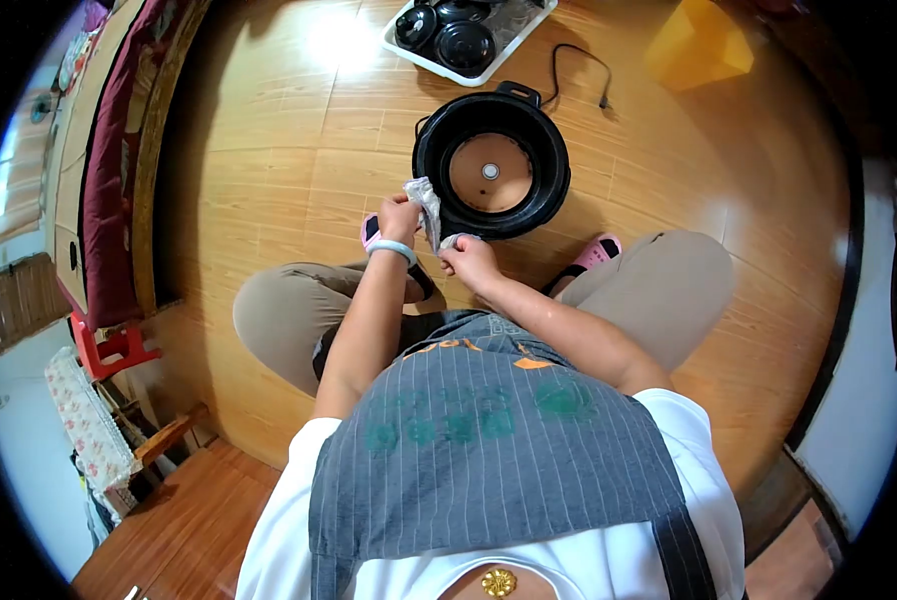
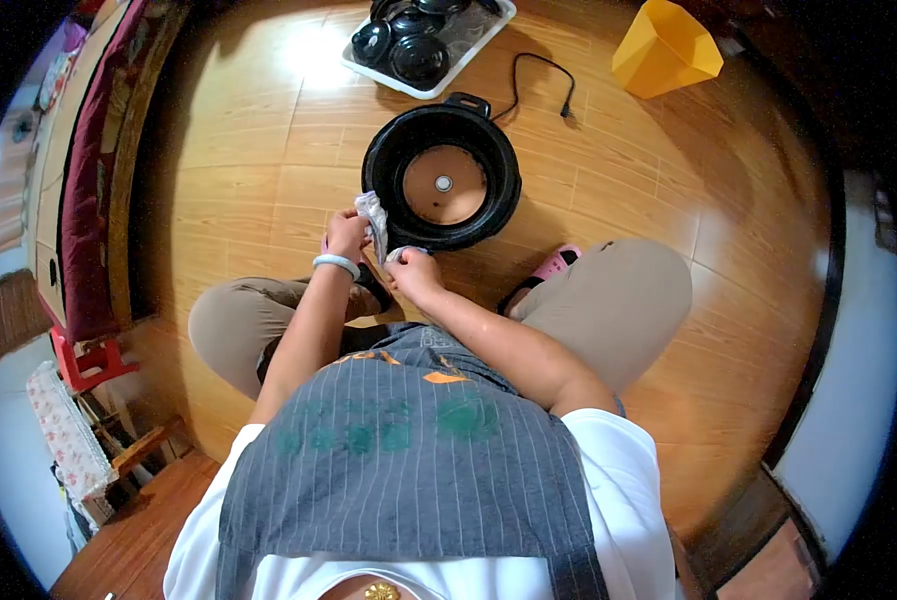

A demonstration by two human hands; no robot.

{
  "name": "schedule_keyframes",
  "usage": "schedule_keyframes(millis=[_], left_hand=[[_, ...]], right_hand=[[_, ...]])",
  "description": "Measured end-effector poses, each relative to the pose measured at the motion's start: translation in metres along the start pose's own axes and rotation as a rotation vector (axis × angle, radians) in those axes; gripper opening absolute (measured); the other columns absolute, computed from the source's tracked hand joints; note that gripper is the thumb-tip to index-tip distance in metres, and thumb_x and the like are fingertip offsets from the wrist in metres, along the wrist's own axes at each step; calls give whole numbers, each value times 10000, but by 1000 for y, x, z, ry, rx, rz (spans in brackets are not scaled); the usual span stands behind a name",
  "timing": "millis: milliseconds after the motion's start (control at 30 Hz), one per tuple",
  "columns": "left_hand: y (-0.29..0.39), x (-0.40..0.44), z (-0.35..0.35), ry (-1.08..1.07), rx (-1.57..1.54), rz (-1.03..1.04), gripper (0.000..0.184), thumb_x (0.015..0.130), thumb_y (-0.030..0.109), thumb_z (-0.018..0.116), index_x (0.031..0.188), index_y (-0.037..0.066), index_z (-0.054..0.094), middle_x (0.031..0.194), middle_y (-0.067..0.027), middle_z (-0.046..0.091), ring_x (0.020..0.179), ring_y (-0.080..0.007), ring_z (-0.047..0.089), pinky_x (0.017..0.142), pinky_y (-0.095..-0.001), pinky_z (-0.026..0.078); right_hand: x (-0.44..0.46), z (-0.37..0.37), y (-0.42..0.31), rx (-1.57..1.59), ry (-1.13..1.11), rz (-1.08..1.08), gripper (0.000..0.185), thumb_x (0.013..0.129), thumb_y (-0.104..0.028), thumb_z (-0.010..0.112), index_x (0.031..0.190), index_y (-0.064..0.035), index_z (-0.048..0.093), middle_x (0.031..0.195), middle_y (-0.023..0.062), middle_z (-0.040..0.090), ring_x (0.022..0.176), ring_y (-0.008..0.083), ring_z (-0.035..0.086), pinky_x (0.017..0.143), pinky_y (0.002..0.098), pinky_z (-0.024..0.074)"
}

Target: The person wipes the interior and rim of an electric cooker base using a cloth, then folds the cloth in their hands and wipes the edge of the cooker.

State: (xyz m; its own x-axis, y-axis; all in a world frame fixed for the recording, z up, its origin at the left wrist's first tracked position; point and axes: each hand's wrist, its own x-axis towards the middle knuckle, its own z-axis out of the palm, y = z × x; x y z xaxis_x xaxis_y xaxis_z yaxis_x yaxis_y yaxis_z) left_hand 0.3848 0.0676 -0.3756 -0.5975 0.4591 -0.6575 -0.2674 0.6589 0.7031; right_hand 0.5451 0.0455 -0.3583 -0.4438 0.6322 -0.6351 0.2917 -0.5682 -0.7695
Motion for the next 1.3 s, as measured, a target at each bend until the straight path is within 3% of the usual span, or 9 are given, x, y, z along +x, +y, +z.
schedule_keyframes(millis=[200,333,433,633,933,1067,1133,1233,1300], left_hand=[[-14,15,-7,41,486,396,123,737,47,619,815,-47,628,701,-117,639,578,-219,614,507,-329,489],[-7,-22,9,264,526,362,199,768,172,592,845,-11,610,840,-249,643,808,-411,616,733,-439,477],[-31,3,16,239,351,240,234,777,149,576,932,-25,587,916,-274,631,828,-423,609,769,-448,469],[4,-3,4,-58,77,-4,301,744,-15,607,1031,4,517,830,-88,604,707,-176,614,532,-301,511],[0,-28,19,286,576,407,253,812,188,468,988,33,562,931,-275,617,826,-463,585,713,-500,467],[-18,-4,18,312,524,482,224,812,128,495,1022,65,540,891,-201,648,760,-394,620,666,-493,481],[-11,4,13,-17,-20,-84,287,807,54,519,1086,116,495,852,-95,629,692,-265,616,612,-460,494],[4,-8,6,-138,-125,-195,347,837,26,496,1171,105,452,841,-20,579,668,-135,556,552,-344,470],[5,-13,12,-94,-104,-101,303,804,19,528,1095,81,475,867,-54,600,712,-188,590,588,-397,489]], right_hand=[[14,-1,11,-33,5,-12,152,817,-156,634,786,-7,630,682,69,645,578,132,606,548,277,481],[13,-4,5,-51,50,-5,170,805,-179,633,811,-10,648,686,84,663,584,150,631,558,296,493],[9,-6,-4,9,31,39,151,830,-147,625,779,-5,614,677,47,627,567,106,574,546,249,466],[6,-8,-9,-36,-4,36,155,828,-143,614,784,6,620,686,57,634,578,112,587,559,250,477],[8,-6,-11,-26,49,40,150,832,-148,594,784,-9,625,694,49,635,582,110,592,560,253,493],[12,-8,-10,-58,31,60,144,826,-146,595,789,-10,626,699,47,640,582,111,591,556,259,496],[9,-8,-12,-122,7,48,151,818,-151,600,800,-3,623,704,54,649,588,114,604,557,259,500],[6,-8,-18,-239,-7,24,162,815,-156,603,816,5,621,706,64,655,595,120,622,566,258,501],[10,-7,-14,-256,4,7,169,815,-160,602,817,8,621,708,69,657,597,124,628,570,258,502]])
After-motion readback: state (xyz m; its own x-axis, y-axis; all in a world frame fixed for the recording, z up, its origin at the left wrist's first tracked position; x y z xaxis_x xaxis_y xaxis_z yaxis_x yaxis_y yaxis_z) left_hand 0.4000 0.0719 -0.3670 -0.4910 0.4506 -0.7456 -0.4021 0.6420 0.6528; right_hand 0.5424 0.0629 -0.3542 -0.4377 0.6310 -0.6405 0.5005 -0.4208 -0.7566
